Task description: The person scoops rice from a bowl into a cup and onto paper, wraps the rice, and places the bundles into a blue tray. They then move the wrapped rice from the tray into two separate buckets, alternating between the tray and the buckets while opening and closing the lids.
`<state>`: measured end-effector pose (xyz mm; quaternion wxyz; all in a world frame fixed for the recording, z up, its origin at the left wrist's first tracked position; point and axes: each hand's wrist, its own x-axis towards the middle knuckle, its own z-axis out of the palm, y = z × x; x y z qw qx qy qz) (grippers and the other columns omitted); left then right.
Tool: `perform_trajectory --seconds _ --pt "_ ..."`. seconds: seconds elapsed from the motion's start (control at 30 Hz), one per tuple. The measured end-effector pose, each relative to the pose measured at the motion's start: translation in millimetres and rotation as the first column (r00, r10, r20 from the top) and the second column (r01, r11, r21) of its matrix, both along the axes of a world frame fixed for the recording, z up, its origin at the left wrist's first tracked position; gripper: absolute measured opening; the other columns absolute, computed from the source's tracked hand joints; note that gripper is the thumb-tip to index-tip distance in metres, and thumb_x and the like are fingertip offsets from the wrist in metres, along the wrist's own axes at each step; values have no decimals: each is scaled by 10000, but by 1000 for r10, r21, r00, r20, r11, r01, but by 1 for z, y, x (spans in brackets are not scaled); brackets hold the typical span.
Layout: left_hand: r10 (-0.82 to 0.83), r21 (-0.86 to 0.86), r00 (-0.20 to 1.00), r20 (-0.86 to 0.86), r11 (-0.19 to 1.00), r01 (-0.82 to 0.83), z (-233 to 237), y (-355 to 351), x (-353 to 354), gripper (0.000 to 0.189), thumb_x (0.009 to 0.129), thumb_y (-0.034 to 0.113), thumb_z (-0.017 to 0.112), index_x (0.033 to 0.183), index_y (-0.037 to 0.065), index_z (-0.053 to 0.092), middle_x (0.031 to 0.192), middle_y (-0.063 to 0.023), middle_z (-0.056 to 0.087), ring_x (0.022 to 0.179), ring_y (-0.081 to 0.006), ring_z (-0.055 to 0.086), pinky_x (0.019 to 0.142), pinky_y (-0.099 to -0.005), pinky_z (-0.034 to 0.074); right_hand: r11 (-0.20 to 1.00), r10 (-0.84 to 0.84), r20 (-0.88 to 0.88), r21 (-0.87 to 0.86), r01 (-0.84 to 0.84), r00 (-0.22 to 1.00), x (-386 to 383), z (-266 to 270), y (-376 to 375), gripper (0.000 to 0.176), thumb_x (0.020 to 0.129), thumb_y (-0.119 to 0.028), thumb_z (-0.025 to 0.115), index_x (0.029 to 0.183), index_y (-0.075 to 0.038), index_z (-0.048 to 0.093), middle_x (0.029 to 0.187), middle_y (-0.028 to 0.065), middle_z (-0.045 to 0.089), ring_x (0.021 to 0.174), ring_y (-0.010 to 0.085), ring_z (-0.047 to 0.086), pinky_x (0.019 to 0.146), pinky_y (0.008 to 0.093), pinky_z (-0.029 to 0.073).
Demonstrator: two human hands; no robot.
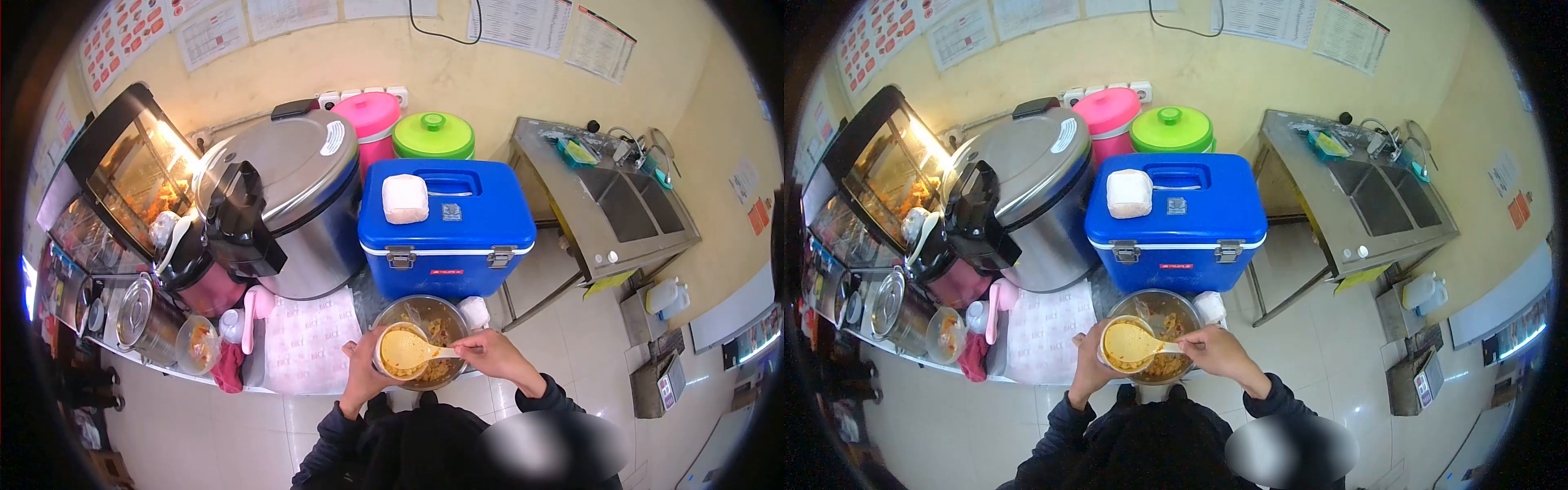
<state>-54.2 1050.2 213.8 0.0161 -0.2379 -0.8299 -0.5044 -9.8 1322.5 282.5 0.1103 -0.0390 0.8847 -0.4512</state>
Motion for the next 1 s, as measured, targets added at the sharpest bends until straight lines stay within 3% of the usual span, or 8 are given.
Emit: perform_trajectory --seconds 0.07,0.17,0.3,0.4,0.47,0.53,0.77,1.0 --pt "42 9 998 46 999 -42 7 -1 5 935 512 276 964 1322 87 535 1242 -80 626 1149 -241 577 939 -396 289 999 37 -39 14 -36 999 4 10 0 238 958 -200 607 1100 -63 739 640 73 640 579 120 584 580 299 465" --pt "75 187 991 113 978 -95 1 -6 6 950 505 217 974 1322 50 520 1233 -100 624 1147 -246 587 975 -400 386 952 -41 105 -298 71 994 3 16 18 236 940 -211 620 1112 -104 740 690 128 681 582 190 631 586 339 483" --pt "99 363 959 264 911 -194 -4 -29 12 940 544 120 965 1340 3 478 1236 -108 619 1148 -208 598 1002 -352 477 962 -241 -147 93 256 959 -3 3 30 213 918 -196 593 1028 -114 755 678 110 679 604 276 670 572 375 507" --pt "61 372 935 349 907 -198 -20 -46 17 894 595 72 930 1354 4 464 1234 -96 629 1131 -188 614 980 -338 496 722 -27 -339 644 253 940 0 -32 15 245 873 -113 569 1055 -104 733 704 124 664 620 261 667 565 404 508" --pt "-9 396 898 440 899 -185 -30 -49 22 872 620 35 904 1366 2 452 1232 -93 634 1140 -185 615 974 -333 503 666 16 -314 712 224 949 12 -61 1 239 828 -149 570 1009 -132 725 714 118 658 634 294 675 547 441 515" --pt "-143 608 845 515 756 -243 -48 -39 29 855 649 0 875 1383 3 437 1259 -92 620 1162 -200 608 983 -355 511 642 114 -211 761 91 971 33 -72 -8 213 822 -159 575 983 -126 711 703 128 655 616 294 677 525 447 514" --pt "-455 829 693 558 348 -439 -74 -25 46 773 783 -6 781 1443 71 386 1425 -114 482 1287 -306 509 1008 -604 485 751 101 -82 660 -22 992 73 -31 -16 325 829 -181 584 1130 -118 690 656 139 650 597 290 672 535 450 522" --pt "-440 835 709 551 292 -467 -64 -20 47 718 834 2 728 1455 106 382 1441 -91 466 1322 -315 468 987 -678 458 860 -16 -133 503 82 991 81 -47 -61 135 851 -209 598 893 -91 648 640 134 651 594 342 660 544 478 525"
